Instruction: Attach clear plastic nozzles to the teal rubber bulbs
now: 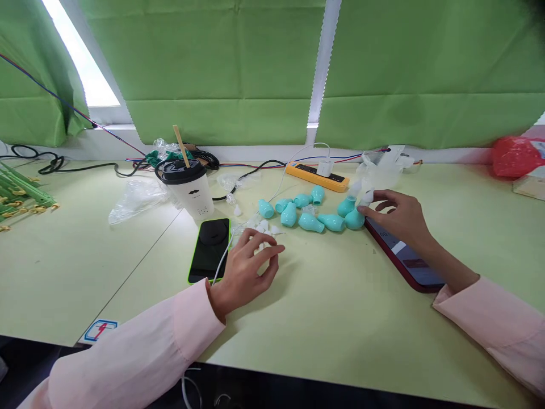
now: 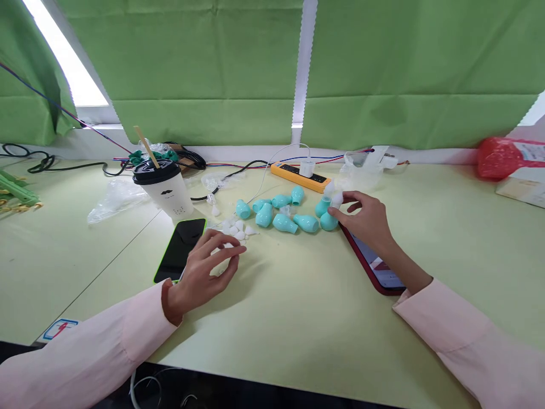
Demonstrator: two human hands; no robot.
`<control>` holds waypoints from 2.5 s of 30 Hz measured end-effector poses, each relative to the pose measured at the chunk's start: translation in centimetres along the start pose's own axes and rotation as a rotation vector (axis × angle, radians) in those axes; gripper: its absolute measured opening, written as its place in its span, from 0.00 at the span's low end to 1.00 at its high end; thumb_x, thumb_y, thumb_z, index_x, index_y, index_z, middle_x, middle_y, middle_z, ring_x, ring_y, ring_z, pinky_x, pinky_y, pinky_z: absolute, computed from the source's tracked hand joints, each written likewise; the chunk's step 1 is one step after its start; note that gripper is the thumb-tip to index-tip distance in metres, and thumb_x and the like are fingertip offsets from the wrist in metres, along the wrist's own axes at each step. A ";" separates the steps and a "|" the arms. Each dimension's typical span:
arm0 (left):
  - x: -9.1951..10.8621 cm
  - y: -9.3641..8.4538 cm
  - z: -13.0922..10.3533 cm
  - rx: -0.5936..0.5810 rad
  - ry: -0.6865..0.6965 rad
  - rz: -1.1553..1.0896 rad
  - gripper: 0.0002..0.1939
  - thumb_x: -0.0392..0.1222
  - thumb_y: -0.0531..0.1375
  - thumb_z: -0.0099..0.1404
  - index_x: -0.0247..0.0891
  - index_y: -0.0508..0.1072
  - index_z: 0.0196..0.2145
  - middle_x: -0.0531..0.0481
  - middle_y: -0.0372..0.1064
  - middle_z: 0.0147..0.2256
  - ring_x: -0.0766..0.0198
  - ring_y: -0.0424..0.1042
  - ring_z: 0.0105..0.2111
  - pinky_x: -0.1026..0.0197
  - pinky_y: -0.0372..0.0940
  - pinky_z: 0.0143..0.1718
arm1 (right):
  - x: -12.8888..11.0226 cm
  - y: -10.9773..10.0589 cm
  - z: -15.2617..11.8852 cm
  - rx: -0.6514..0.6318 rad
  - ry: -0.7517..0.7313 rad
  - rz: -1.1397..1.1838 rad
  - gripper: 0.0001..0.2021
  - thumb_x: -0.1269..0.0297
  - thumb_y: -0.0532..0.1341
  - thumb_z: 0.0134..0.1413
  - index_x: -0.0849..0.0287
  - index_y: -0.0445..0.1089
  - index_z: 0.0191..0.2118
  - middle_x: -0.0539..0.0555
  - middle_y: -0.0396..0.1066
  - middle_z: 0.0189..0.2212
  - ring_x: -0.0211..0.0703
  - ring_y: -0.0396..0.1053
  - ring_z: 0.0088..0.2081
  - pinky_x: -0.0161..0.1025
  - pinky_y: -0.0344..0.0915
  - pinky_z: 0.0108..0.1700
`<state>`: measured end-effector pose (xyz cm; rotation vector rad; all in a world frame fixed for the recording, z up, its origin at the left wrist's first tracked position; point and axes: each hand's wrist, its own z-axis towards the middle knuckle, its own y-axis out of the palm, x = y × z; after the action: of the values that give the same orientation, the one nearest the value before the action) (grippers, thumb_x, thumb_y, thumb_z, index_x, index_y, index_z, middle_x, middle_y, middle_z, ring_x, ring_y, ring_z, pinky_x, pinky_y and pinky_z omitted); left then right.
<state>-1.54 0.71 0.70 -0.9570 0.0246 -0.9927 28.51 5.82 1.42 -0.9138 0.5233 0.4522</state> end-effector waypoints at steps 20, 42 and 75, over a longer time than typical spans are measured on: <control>-2.7 -1.3 1.4 -0.485 -0.150 0.651 0.16 0.31 0.48 0.53 0.38 0.65 0.39 0.47 0.65 0.37 0.59 0.64 0.34 0.64 0.56 0.23 | -5.9 3.4 -8.6 -0.368 -0.723 0.009 0.05 0.70 0.54 0.48 0.58 0.63 0.34 0.57 0.61 0.37 0.42 0.61 0.34 0.43 0.64 0.34; -2.7 -0.7 1.6 -0.268 -0.136 0.501 0.08 0.35 0.52 0.55 0.35 0.65 0.35 0.47 0.66 0.32 0.59 0.62 0.35 0.61 0.61 0.29 | -6.0 3.6 -8.8 -0.356 -0.645 0.128 0.07 0.69 0.55 0.48 0.58 0.63 0.36 0.57 0.62 0.35 0.42 0.63 0.37 0.42 0.64 0.38; -2.5 0.9 1.0 -0.262 0.077 0.491 0.10 0.38 0.53 0.58 0.33 0.73 0.25 0.42 0.64 0.33 0.57 0.55 0.36 0.56 0.61 0.33 | -7.5 4.4 -9.5 -0.754 0.063 0.551 0.12 0.64 0.66 0.30 0.62 0.66 0.25 0.49 0.65 0.20 0.33 0.61 0.22 0.32 0.61 0.24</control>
<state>-1.95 3.34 -0.34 -1.0824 0.4430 -0.5770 17.87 -0.81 -1.59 -1.5092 0.6775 1.1723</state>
